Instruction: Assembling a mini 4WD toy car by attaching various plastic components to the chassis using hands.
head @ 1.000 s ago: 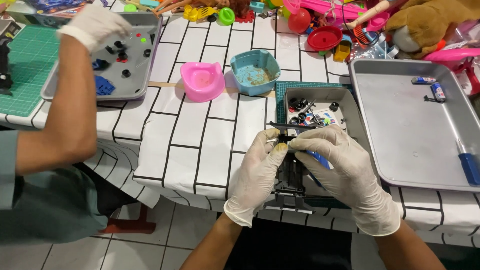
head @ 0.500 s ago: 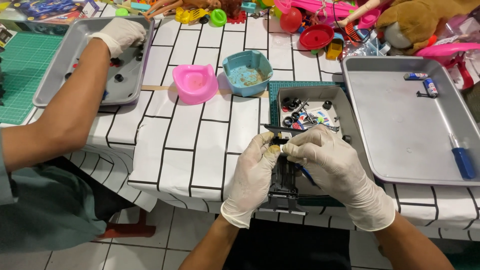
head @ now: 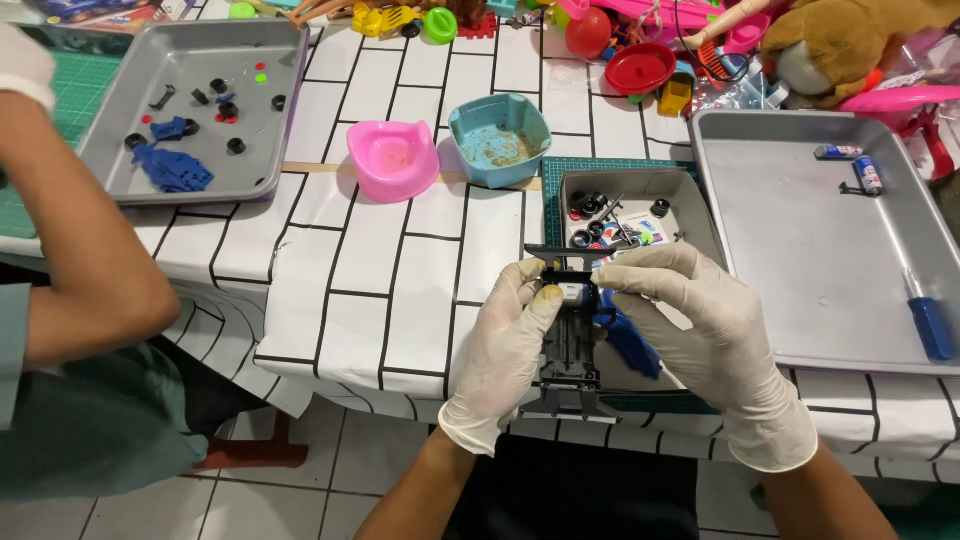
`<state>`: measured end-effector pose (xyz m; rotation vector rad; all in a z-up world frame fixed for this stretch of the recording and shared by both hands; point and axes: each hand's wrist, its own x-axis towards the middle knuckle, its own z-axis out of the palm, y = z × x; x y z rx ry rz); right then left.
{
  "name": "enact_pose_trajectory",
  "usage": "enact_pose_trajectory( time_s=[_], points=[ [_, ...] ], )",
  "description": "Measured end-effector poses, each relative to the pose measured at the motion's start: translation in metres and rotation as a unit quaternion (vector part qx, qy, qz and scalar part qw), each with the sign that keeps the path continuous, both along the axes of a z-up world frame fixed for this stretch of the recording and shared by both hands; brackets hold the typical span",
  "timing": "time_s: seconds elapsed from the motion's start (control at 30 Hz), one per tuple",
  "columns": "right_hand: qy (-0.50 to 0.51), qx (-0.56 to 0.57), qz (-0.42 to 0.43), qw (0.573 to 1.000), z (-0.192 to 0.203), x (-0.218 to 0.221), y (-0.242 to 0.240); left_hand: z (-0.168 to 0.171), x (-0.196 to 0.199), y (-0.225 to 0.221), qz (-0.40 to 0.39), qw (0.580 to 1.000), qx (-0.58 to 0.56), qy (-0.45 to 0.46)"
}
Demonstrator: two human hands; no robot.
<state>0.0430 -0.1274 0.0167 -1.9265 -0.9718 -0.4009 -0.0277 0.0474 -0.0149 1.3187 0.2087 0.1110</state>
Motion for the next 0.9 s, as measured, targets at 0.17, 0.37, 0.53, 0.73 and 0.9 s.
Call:
enact_pose_trajectory(
  time_s=[0.17, 0.37, 0.53, 0.73, 0.9],
  points=[
    [-0.009, -0.011, -0.008, 1.0, -0.008, -0.001, 0.004, 0.008, -0.005, 0.0, 0.006, 0.999, 0.031, 0.038],
    [0.019, -0.022, -0.012, 1.0, -0.008, 0.001, 0.007, 0.007, 0.003, -0.012, 0.043, 0.999, 0.002, 0.013],
    [0.06, 0.0, -0.005, 0.998, -0.009, 0.007, -0.002, 0.009, 0.007, -0.017, 0.056, 0.998, 0.008, -0.009],
    [0.094, 0.064, 0.056, 0.992, -0.006, -0.003, -0.016, 0.001, 0.006, -0.015, 0.029, 0.999, -0.034, 0.0],
    [0.004, -0.016, 0.004, 1.0, -0.009, -0.011, -0.013, 0.005, 0.001, -0.02, 0.023, 0.999, -0.035, 0.01]
  ],
)
